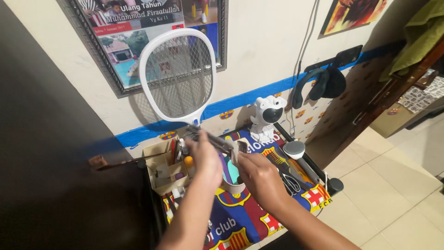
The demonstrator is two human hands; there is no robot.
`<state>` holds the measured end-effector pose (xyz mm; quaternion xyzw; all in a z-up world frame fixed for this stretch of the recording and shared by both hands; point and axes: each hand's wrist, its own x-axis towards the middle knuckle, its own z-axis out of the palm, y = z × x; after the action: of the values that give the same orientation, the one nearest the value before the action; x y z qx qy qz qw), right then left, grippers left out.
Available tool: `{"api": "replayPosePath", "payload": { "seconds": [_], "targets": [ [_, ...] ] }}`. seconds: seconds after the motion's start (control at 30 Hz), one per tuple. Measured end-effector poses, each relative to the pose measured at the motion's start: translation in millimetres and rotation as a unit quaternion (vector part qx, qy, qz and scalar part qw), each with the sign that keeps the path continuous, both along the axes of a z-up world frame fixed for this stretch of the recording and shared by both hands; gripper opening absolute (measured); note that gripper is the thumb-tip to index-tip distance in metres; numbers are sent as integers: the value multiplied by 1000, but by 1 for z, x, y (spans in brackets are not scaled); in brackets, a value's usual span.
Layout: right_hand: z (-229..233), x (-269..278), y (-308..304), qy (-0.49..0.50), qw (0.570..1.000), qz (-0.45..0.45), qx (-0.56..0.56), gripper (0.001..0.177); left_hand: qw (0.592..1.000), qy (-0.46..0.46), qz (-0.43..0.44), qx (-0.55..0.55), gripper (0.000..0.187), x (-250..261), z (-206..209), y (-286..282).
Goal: Organizing hair accessories and cleaning a pair of scissors with a cloth.
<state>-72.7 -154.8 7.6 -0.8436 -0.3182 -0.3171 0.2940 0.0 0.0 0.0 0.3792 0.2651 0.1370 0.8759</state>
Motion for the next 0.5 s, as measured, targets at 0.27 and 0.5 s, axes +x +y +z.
{"api": "replayPosePath", "payload": {
  "seconds": [0.27, 0.5],
  "targets": [
    [37, 24, -17, 629, 741, 50, 229, 24, 952, -234, -184, -78, 34, -5, 11, 29],
    [24, 40, -20, 684, 605, 198, 357, 27, 936, -247, -231, -100, 32, -12, 23, 14]
  ]
}}
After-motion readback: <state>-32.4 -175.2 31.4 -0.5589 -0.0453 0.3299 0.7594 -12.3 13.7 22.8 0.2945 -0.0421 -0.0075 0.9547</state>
